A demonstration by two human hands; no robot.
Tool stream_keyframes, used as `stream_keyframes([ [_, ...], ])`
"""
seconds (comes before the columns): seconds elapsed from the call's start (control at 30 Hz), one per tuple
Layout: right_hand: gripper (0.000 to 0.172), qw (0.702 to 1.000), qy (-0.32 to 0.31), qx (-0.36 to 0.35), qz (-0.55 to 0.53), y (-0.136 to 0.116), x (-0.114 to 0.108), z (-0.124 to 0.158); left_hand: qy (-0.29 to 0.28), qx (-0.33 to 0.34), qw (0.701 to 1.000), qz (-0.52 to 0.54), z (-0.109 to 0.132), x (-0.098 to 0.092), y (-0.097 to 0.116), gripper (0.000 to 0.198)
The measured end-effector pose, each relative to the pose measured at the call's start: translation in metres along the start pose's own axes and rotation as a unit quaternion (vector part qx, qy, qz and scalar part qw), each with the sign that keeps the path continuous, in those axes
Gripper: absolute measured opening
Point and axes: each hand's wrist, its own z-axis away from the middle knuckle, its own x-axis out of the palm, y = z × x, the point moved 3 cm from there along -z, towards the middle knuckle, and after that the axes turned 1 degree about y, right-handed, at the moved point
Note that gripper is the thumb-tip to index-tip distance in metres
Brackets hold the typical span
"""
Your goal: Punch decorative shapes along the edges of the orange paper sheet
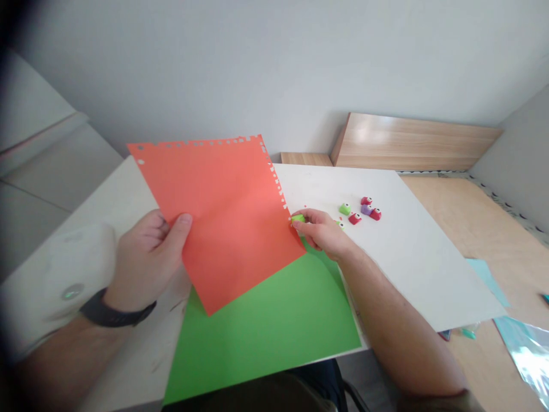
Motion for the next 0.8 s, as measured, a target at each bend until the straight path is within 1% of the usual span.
stream_keyframes([
  [0.37, 0.043, 0.997, 0.071, -0.010, -0.018, -0.004, -0.009, 0.001, -0.003, -0.003, 1.000, 0.015, 0.000, 0.001, -0.001, 0.027],
  [0.47, 0.043, 0.995, 0.093, -0.029, -0.011, -0.008, -0.013, 0.002, -0.007, -0.004, 0.999, 0.032, 0.000, 0.002, 0.000, 0.026],
  [0.57, 0.044, 0.988, 0.138, -0.062, -0.003, -0.015, -0.018, 0.004, -0.008, -0.006, 1.000, 0.029, 0.000, 0.002, 0.000, 0.026],
  [0.67, 0.049, 0.977, 0.190, -0.095, 0.034, -0.021, -0.023, 0.007, -0.014, -0.005, 0.999, 0.032, 0.000, 0.003, 0.000, 0.026],
  [0.8, 0.050, 0.958, 0.231, -0.126, 0.116, -0.024, -0.028, 0.011, -0.009, 0.001, 0.999, 0.041, 0.000, 0.002, 0.001, 0.023],
])
